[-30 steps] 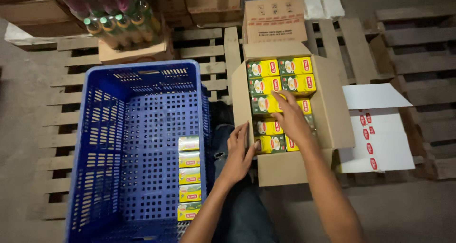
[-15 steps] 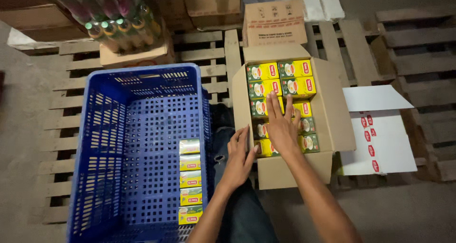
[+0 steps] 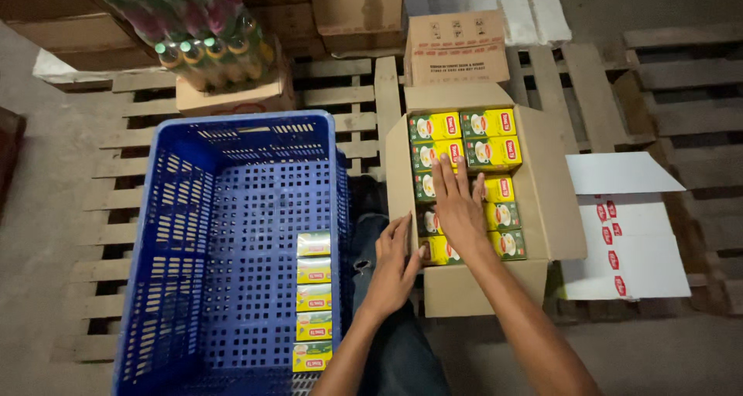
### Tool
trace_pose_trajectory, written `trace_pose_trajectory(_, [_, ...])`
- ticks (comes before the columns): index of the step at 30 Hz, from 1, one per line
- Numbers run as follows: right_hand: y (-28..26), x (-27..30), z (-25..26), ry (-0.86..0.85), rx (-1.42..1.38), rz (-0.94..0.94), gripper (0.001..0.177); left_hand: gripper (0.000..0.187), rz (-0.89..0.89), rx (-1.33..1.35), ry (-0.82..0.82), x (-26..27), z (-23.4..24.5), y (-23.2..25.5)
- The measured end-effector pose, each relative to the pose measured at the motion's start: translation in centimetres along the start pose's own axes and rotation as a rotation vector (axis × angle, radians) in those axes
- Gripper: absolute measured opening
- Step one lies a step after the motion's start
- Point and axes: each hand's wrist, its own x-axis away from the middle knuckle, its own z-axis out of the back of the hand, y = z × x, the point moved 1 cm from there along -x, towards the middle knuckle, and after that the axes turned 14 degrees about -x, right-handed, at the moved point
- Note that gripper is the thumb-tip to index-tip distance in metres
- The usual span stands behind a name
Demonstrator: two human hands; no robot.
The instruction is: The person transfers small yellow and green boxes from a cardboard carton into a blue plastic basket resting on their lap. They handle the boxes one at a time, arranging them in rows within the basket.
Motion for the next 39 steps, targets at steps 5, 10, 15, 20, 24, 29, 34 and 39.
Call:
trace_pose_trajectory(5, [-0.1, -0.1, 0.4, -0.024, -0.058, -0.011, 0.101, 0.068, 0.004, -0.012, 0.006, 0.0, -0.3, 0.0])
trace_pose_trajectory(10, [-0.5, 0.0, 1.0, -0.022, -0.062, 0.008, 0.101, 0.067, 0.003, -0.025, 0.02, 0.5, 0.2, 0.5])
trace_pose_trajectory(15, [-0.4, 0.0, 0.8, -0.058, -0.068, -0.039, 0.1, 0.07, 0.018, 0.05, 0.101, 1.3, 0.6, 0.2])
trace_pose_trajectory(20, [-1.1, -0.9, 2.5, -0.185, -0.085, -0.125, 0.104, 0.068, -0.053, 0.158, 0.153, 2.8, -0.3, -2.1])
trace_pose_trajectory(24, [-1.6, -1.6, 4.2, -0.326, -0.26, -0.263, 0.114, 0.062, -0.151, 0.159, 0.27, 5.4, 2.7, -3.7])
trace_pose_trajectory(29, [-4.4, -0.4, 3.5, 0.125, -0.37, -0.007, 0.086, 0.055, 0.057, 0.185, 0.356, 9.2, 5.5, -12.4])
trace_pose_trajectory(34, [-15.9, 2.9, 4.5, 0.339, -0.738, 0.152, 0.059, 0.049, 0.39, 0.127, 0.476, 13.2, 7.2, -23.8])
trace_pose_trajectory(39, [-20.6, 4.4, -3.4, 0.502, -0.764, 0.249, 0.038, 0.052, 0.588, -0.18, 0.354, 16.0, 4.4, -35.8])
